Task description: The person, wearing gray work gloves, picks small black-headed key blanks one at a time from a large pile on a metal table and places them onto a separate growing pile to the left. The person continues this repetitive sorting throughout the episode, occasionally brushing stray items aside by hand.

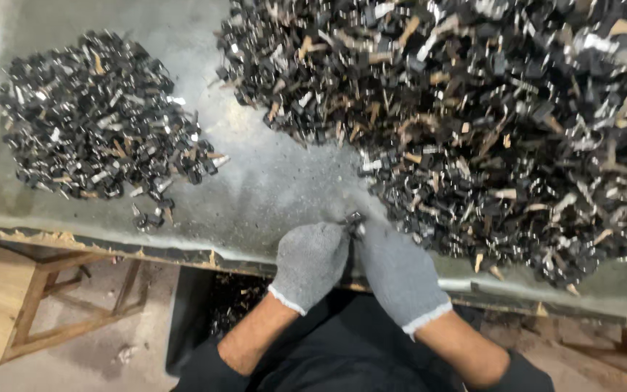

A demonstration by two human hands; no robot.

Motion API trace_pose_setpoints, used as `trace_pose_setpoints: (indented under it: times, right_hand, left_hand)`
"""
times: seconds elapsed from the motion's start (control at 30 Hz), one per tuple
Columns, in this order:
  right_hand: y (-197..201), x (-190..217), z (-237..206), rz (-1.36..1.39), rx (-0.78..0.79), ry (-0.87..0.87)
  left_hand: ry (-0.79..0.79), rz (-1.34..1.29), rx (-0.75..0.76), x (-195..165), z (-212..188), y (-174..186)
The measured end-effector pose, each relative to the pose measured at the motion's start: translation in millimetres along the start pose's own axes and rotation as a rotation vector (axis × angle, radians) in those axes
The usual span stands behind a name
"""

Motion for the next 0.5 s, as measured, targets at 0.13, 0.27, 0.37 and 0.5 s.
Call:
trace_pose_setpoints:
  times: [0.13,0.27,0.37,0.5]
  right_hand:
    - [3.0,-0.1,0.1,-0.086,0.010,0.187]
    - [-6.2,-9.6,-6.3,-0.075,-0.005,0.224]
    - [-24.2,-7.7,-11.0,-0.120,-0.023,0.246]
    - [-36.3,-3.9,-5.0,-0.037,-0.085,0.485]
  left_hand:
    - [0.169,0.039,0.203,-10.9,6.8,17.3]
    - [0.369,0.002,0.783,-10.5,0.0,40.6]
    - [0.002,-0.029,-0.007,-2.6,7.4,56.9]
    - [-0.022,-0.092,0.089,10.1,29.4,38.1]
Point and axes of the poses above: each hand's wrist, its own z-axis towards the middle knuckle, its own y-axis out of the back of the hand, x = y × z, the point moved 1 cm from there along z, towards the middle knuckle, and after that the axes turned 12 degrees about x, right-handed, at the moved point
